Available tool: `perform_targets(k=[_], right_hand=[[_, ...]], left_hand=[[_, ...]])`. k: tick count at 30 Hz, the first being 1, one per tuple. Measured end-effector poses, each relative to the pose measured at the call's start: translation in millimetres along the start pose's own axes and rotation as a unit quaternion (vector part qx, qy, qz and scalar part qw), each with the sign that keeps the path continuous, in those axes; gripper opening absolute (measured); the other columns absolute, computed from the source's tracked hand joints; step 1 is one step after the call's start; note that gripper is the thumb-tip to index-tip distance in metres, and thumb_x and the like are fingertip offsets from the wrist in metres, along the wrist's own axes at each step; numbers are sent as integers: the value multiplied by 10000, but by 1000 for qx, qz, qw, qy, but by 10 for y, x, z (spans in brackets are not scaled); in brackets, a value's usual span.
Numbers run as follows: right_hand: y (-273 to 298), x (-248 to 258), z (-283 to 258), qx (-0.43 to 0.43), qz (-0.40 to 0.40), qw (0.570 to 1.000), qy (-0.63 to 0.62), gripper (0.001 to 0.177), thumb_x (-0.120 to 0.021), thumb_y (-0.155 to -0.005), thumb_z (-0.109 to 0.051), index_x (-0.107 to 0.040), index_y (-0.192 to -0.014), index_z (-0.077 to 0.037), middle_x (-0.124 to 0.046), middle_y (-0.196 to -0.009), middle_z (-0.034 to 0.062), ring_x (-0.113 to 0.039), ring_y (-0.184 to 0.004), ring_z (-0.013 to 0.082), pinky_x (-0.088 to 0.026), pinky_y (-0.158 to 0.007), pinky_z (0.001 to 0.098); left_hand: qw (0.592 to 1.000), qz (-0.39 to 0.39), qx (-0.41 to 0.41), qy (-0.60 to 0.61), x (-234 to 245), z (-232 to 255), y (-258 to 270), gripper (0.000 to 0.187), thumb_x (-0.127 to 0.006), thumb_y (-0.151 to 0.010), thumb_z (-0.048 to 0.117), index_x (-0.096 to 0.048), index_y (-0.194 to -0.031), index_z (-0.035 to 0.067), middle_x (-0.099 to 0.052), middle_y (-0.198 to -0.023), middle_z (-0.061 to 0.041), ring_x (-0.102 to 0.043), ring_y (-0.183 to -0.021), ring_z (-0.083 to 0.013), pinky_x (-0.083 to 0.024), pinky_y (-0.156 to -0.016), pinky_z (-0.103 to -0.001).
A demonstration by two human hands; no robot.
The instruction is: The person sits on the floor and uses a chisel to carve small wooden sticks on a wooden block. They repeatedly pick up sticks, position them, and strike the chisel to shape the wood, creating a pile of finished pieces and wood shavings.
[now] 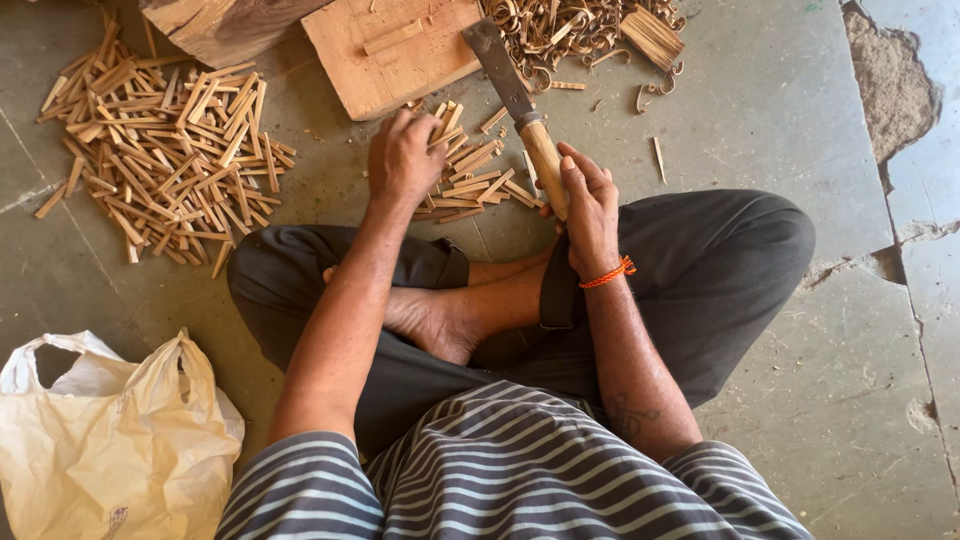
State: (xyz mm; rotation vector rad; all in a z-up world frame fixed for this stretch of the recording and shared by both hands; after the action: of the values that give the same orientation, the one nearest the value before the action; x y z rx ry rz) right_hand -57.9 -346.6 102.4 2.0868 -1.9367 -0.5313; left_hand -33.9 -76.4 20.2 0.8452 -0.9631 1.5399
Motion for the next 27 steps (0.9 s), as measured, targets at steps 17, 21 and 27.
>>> perform_targets(k=[17,21,27], right_hand=[[6,-17,90,21,-7,999,32,461,-566,-1057,-293,-610,-1423,-16,-714,-947,83,-613,-629,97,-482,-555,191],[9,-67,62,34,15,998,42,448,-624,-1045,-230,-609,-1424,8,-566,-1022,15,-633,-692,84,-534,-585,212],[67,-162,79,-15,-4,995,96,595,-673,-942,-157,-514,-1509,-70,-649,-898,19,-514,-578,59,-399,-472,198]], left_hand=[[977,144,-153,25,607,-203,-761,74,-730,-979,58,-750,-1030,108,-713,-1066,-65,-688,-927,-200,-612,-700,-298],[984,22,-176,28,348,-522,-1173,146,-795,-982,161,-711,-923,58,-701,-993,-86,-686,-917,-220,-620,-797,-316],[977,143,-132,88,206,-651,-939,129,-813,-937,160,-766,-1047,110,-739,-1248,-79,-688,-1156,-219,-567,-1023,-355]])
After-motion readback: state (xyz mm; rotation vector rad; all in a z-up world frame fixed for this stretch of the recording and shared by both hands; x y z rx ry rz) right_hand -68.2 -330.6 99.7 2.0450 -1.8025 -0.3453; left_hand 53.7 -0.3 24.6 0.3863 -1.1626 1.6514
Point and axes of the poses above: each hand's wrist, its own y-axis away from the middle knuckle, its own x-axis out of the back of the hand, z = x × y, the point moved 5 cm from there along -y, towards the middle knuckle
